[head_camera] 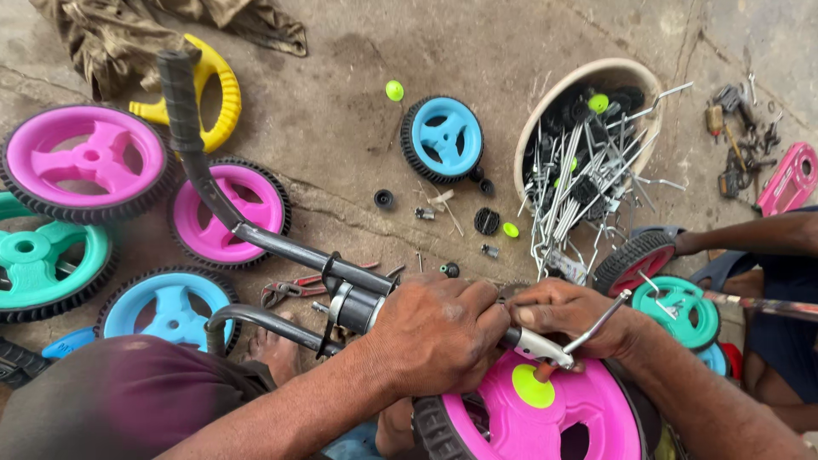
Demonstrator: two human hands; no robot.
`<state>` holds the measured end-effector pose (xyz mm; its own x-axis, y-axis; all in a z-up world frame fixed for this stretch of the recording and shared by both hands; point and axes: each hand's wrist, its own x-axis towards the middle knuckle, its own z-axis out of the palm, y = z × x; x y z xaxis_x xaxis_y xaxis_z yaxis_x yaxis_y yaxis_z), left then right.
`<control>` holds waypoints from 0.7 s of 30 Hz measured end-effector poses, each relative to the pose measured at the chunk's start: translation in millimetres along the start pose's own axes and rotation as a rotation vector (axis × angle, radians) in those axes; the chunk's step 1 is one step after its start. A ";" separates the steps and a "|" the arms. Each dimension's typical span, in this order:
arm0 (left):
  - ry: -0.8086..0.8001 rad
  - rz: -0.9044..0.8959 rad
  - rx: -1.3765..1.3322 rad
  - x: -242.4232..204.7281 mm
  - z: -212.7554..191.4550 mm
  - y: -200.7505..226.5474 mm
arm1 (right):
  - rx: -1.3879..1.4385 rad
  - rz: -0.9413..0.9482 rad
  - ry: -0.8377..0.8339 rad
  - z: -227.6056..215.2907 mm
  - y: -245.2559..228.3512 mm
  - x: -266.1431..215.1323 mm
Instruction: The person assembles a child's tricycle by attaching a pink wheel to the front fork. They use a wrench to tighten the axle nut and secure the wheel in place. The person rotates the wheel to check its alignment and tightness.
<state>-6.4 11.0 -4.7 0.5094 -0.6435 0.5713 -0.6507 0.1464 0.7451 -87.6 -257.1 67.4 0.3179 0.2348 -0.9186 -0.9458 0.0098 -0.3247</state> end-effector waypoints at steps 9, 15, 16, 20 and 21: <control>0.054 0.030 0.021 3.1 0.8 -0.5 | 0.106 -0.074 -0.031 12.3 -15.8 -10.0; 0.046 -0.008 0.009 2.7 -2.0 3.4 | 0.115 -0.156 0.009 23.5 -17.0 -6.9; 0.061 0.002 0.006 2.3 -3.1 3.9 | 0.104 -0.154 0.020 23.7 -17.2 -6.2; 0.083 0.020 -0.011 -1.0 -5.0 5.7 | 0.139 -0.187 -0.068 25.2 -10.9 -4.2; 0.089 0.024 -0.009 -1.5 -5.5 4.9 | 0.118 -0.199 -0.068 25.3 -10.9 -2.9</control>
<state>-7.2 16.8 0.0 0.5421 -0.5702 0.6173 -0.6586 0.1679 0.7335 -79.9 -233.4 79.2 0.4974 0.2814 -0.8206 -0.8674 0.1754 -0.4656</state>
